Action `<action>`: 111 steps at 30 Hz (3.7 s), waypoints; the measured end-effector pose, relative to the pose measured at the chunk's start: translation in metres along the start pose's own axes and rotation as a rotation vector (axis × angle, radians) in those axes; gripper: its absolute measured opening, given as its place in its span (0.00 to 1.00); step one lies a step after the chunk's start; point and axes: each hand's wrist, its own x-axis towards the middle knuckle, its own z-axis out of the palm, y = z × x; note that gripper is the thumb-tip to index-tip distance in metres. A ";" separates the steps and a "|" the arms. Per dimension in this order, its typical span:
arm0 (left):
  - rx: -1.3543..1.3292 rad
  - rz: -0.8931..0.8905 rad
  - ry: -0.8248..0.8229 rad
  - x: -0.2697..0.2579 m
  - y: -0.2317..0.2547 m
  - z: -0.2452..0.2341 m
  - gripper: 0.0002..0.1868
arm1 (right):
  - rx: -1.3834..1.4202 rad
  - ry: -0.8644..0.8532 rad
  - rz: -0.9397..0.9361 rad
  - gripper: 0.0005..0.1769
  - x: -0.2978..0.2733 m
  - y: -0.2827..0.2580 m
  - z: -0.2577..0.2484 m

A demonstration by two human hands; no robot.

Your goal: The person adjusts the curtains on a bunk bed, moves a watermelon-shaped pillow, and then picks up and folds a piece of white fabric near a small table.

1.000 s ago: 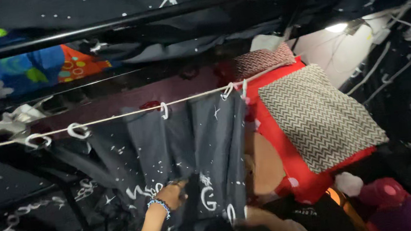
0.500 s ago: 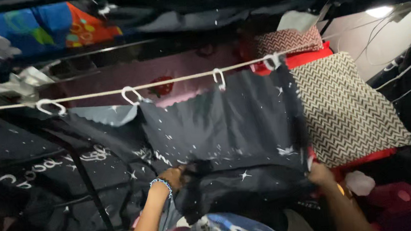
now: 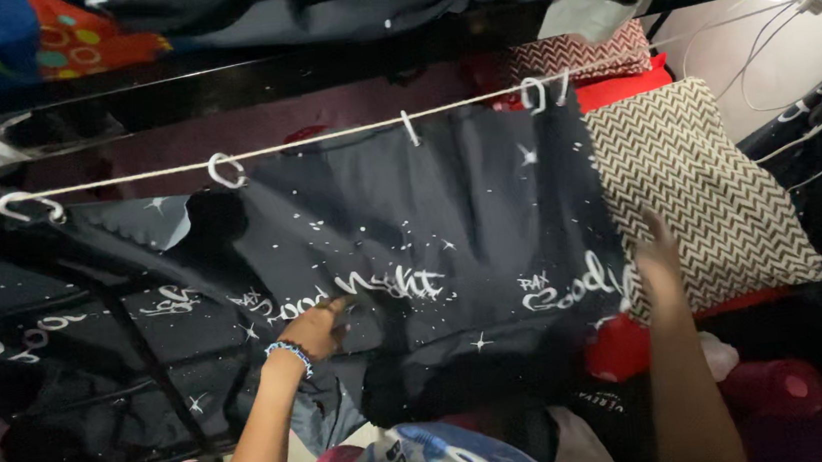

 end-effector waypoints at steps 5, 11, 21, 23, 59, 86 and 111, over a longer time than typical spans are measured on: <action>0.048 0.171 0.073 0.022 0.034 0.000 0.27 | -0.023 0.013 -0.449 0.34 0.052 -0.148 0.065; 0.000 0.225 0.069 0.035 0.046 0.012 0.26 | -0.257 -0.054 -0.475 0.26 0.120 -0.155 0.077; 0.039 -0.030 -0.038 0.013 0.011 0.015 0.28 | -0.367 0.858 -0.649 0.15 0.182 -0.026 -0.144; 0.136 -0.054 -0.138 0.023 -0.007 0.043 0.26 | -0.562 0.993 -0.613 0.22 0.133 0.012 -0.114; 0.836 -0.158 -0.044 -0.053 -0.284 0.289 0.25 | -0.505 -1.123 0.093 0.27 -0.400 0.164 0.362; 0.621 -0.487 -0.732 -0.155 -0.327 0.400 0.20 | -0.655 -0.923 0.360 0.33 -0.405 0.275 0.347; 0.083 0.089 0.555 -0.155 -0.166 0.118 0.35 | -0.560 -0.474 -0.332 0.39 -0.299 -0.006 0.302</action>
